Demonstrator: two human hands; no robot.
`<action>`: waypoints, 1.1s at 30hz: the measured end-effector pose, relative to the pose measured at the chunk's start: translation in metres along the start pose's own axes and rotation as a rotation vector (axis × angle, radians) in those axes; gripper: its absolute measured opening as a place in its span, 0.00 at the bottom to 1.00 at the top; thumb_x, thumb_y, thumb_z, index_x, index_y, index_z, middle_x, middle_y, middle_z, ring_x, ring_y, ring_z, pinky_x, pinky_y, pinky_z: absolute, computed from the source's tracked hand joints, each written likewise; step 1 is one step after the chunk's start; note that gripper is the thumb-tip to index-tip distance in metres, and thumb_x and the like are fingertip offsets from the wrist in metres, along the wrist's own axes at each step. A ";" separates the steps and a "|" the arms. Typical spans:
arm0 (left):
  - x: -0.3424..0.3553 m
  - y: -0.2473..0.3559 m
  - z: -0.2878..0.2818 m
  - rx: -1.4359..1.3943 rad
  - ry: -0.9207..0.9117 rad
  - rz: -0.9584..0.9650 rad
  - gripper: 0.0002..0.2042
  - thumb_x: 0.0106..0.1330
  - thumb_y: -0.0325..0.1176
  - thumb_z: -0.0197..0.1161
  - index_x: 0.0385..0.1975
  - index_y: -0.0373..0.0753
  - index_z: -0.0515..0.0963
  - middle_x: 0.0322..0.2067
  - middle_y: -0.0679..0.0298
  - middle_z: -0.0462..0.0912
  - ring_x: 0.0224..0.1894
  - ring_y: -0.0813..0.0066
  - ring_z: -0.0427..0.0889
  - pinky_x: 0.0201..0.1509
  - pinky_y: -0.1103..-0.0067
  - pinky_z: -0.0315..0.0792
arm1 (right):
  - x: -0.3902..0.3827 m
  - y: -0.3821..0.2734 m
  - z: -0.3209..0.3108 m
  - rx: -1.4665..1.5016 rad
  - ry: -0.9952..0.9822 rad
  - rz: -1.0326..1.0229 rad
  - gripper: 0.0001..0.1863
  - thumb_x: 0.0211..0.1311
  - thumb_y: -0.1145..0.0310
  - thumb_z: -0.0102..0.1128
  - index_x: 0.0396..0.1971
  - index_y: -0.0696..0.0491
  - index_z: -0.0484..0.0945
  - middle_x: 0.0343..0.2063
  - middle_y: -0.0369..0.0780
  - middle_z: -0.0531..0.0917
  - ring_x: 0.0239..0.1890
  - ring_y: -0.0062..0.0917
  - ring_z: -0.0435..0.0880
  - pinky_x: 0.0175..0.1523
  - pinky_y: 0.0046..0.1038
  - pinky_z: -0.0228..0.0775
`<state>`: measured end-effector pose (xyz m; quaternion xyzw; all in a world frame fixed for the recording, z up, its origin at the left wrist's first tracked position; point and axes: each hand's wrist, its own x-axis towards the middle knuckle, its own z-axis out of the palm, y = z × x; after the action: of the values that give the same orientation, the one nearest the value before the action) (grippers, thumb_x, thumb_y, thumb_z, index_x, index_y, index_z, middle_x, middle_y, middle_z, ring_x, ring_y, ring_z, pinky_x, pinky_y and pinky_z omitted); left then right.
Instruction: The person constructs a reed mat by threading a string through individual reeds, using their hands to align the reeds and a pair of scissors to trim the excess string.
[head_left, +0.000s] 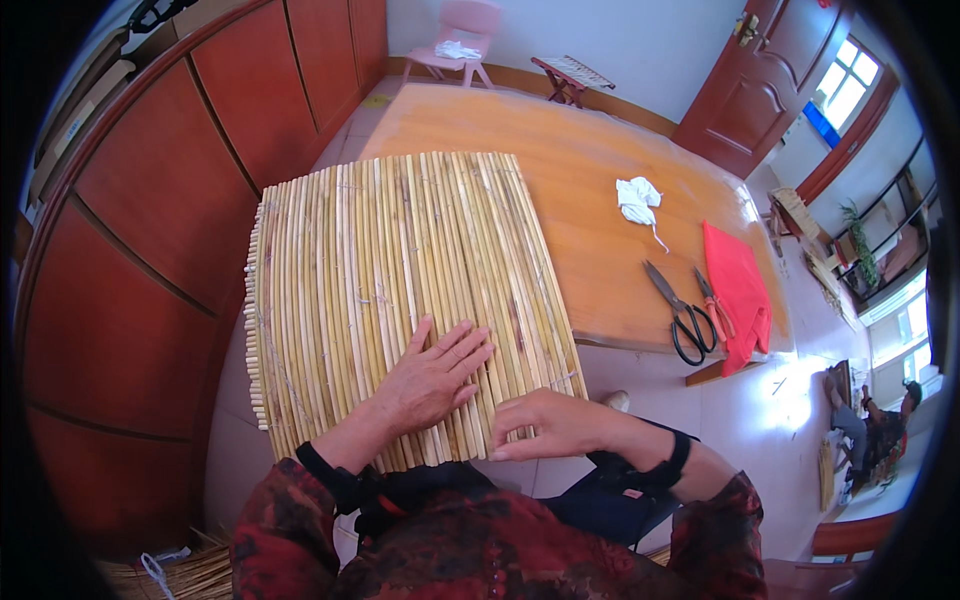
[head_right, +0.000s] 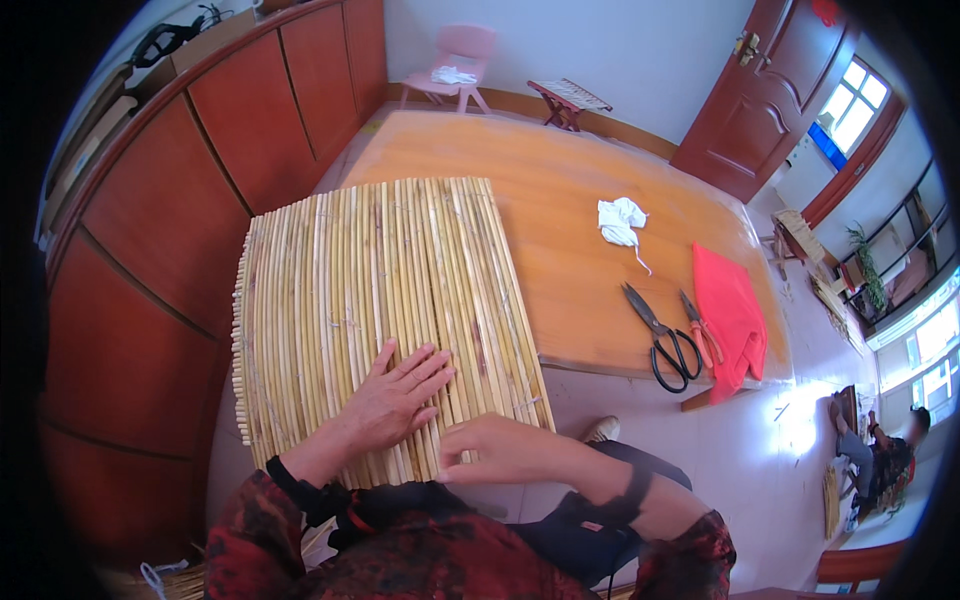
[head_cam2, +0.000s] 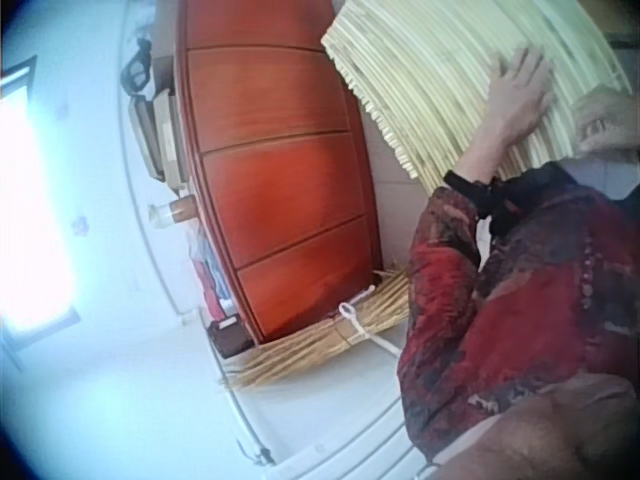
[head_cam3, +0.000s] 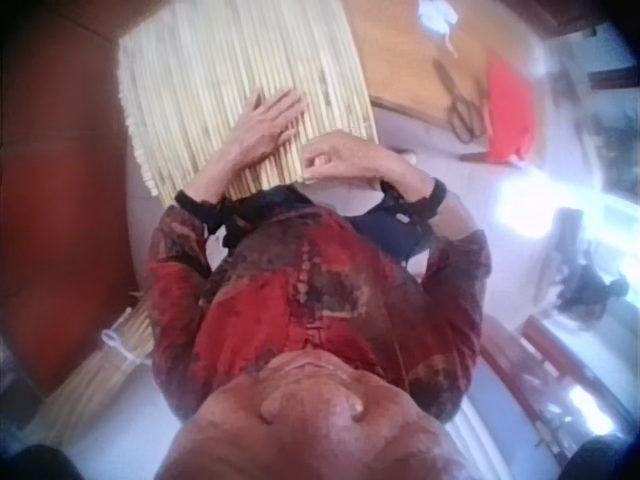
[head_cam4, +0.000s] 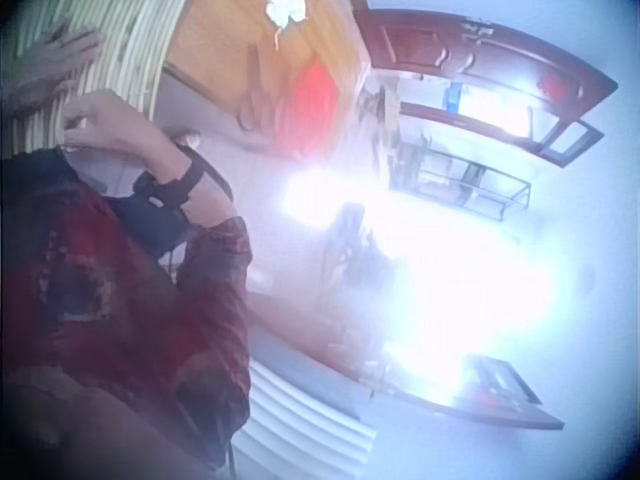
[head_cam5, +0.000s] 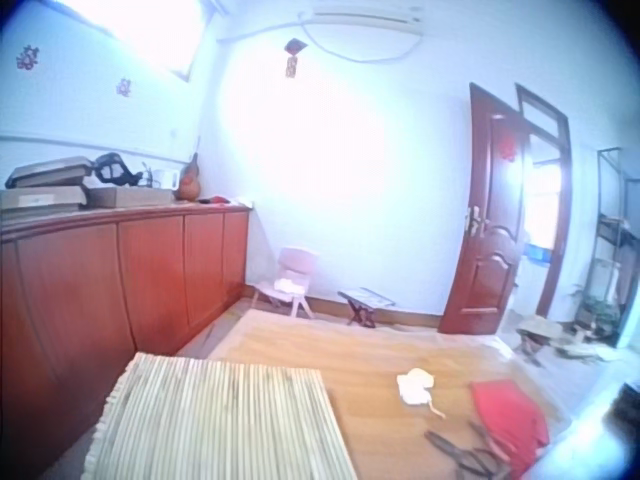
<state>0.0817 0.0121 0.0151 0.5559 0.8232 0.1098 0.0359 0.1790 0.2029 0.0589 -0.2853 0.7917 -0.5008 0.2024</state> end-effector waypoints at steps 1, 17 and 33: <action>0.001 0.000 -0.001 -0.002 -0.002 0.007 0.26 0.63 0.42 0.50 0.61 0.43 0.57 0.64 0.64 0.54 0.67 0.68 0.48 0.67 0.57 0.36 | 0.006 -0.003 0.004 0.001 0.006 0.005 0.10 0.55 0.63 0.57 0.29 0.55 0.77 0.25 0.37 0.79 0.27 0.24 0.78 0.37 0.26 0.69; -0.002 0.000 0.005 -0.008 0.020 0.042 0.25 0.63 0.43 0.48 0.60 0.43 0.58 0.63 0.64 0.55 0.67 0.67 0.49 0.67 0.57 0.36 | -0.032 -0.023 0.010 0.461 -0.091 0.121 0.13 0.60 0.63 0.53 0.35 0.58 0.77 0.25 0.36 0.78 0.22 0.18 0.78 0.31 0.20 0.70; -0.005 -0.003 0.012 0.059 0.059 0.086 0.27 0.63 0.45 0.49 0.61 0.44 0.57 0.64 0.65 0.54 0.67 0.68 0.49 0.67 0.58 0.37 | -0.048 -0.081 0.005 0.713 -0.033 0.602 0.20 0.57 0.69 0.57 0.49 0.59 0.72 0.34 0.43 0.81 0.17 0.19 0.78 0.27 0.20 0.71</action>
<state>0.0832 0.0085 0.0021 0.5881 0.8021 0.1031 -0.0094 0.2389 0.2034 0.1322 0.0367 0.6145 -0.6561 0.4365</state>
